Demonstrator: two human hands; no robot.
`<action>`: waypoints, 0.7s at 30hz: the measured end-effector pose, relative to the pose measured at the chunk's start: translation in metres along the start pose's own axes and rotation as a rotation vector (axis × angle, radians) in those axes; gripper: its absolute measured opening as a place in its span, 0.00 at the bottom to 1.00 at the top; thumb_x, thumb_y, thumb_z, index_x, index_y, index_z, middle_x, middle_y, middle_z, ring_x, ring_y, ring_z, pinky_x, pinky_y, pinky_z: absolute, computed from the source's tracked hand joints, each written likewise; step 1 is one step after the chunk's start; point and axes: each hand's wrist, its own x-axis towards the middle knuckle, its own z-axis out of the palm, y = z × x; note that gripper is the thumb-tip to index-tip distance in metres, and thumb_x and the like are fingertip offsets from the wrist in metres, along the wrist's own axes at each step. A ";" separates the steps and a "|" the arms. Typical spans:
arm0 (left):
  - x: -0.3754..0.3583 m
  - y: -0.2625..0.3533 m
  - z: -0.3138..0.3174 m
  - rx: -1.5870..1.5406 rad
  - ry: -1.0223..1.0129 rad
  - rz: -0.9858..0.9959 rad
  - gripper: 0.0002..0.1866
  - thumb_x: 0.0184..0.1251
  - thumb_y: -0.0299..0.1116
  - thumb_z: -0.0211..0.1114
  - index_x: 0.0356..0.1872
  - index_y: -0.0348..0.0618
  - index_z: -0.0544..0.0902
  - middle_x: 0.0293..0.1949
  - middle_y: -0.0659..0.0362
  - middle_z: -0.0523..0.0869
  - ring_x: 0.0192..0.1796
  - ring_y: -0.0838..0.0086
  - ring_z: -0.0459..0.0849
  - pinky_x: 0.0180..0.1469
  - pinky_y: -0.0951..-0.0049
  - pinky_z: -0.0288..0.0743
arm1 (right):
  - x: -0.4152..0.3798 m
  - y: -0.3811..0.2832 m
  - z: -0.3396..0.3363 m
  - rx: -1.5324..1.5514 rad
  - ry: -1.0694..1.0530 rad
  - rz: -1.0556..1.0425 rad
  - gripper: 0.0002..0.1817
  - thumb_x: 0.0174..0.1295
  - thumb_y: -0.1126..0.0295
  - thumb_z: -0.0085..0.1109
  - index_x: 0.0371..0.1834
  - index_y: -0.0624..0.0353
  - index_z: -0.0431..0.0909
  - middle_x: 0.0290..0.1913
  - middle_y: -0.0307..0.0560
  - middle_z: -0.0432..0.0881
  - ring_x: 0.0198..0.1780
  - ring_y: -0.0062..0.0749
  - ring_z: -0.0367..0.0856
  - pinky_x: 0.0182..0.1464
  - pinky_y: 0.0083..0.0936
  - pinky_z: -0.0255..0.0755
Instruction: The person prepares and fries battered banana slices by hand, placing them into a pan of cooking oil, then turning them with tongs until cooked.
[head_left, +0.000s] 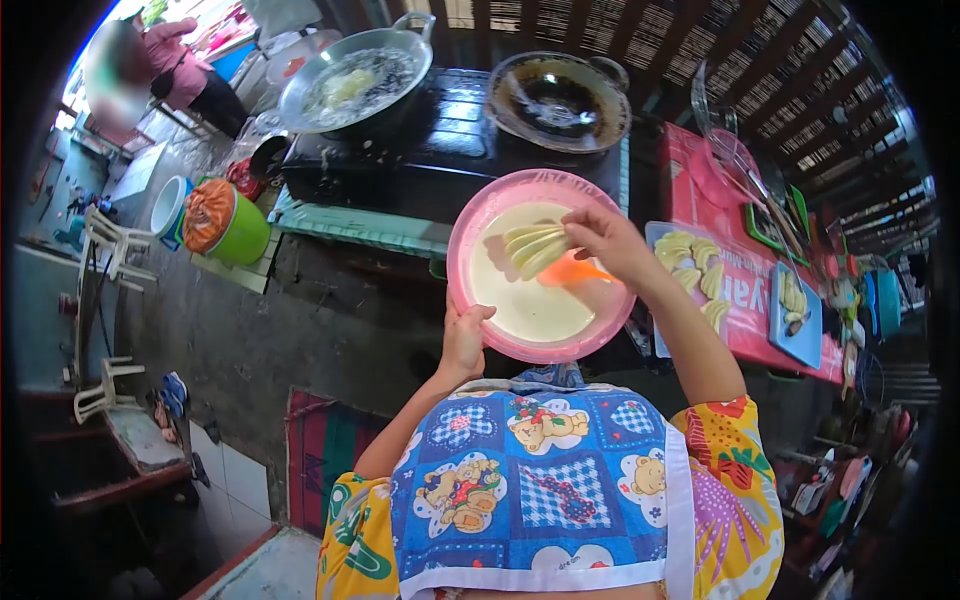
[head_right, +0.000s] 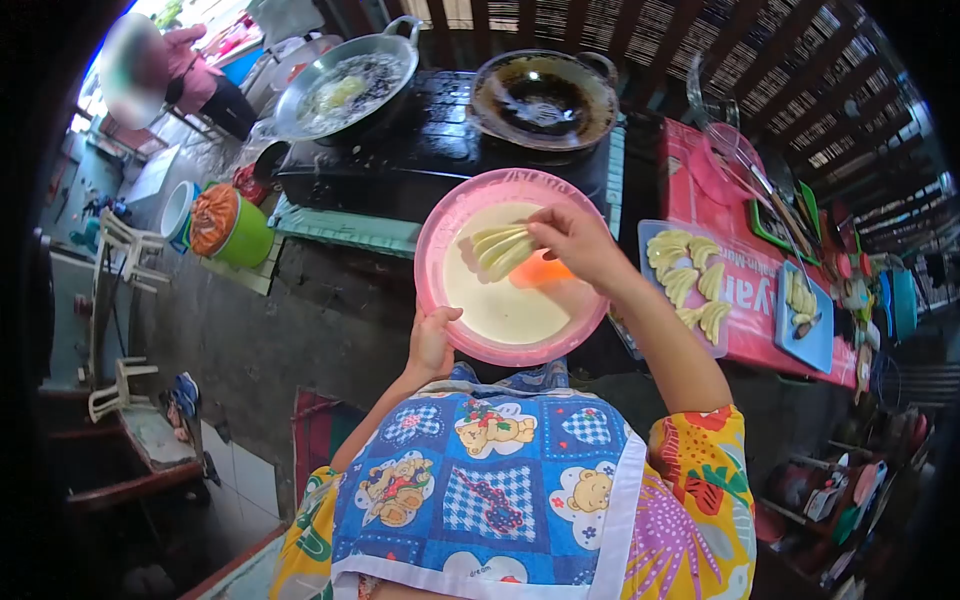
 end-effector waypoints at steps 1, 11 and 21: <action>0.000 0.005 -0.006 -0.008 0.013 0.009 0.30 0.49 0.18 0.50 0.60 0.38 0.61 0.54 0.52 0.70 0.58 0.66 0.69 0.61 0.69 0.61 | 0.004 0.003 0.015 -0.063 0.022 -0.060 0.14 0.62 0.67 0.55 0.46 0.65 0.74 0.40 0.40 0.79 0.42 0.20 0.76 0.41 0.19 0.72; -0.003 0.056 -0.068 -0.025 0.073 0.092 0.31 0.47 0.18 0.49 0.59 0.38 0.61 0.54 0.52 0.71 0.57 0.67 0.70 0.60 0.70 0.63 | -0.018 -0.046 0.064 -1.378 0.001 -0.503 0.14 0.53 0.68 0.53 0.44 0.54 0.73 0.32 0.43 0.80 0.38 0.34 0.78 0.42 0.31 0.64; 0.006 0.094 -0.113 -0.034 0.071 0.124 0.33 0.46 0.16 0.48 0.60 0.39 0.61 0.55 0.53 0.71 0.57 0.69 0.71 0.60 0.72 0.64 | 0.027 -0.117 0.119 -1.278 -0.308 -0.189 0.12 0.60 0.60 0.49 0.28 0.56 0.76 0.26 0.53 0.80 0.31 0.49 0.79 0.32 0.44 0.70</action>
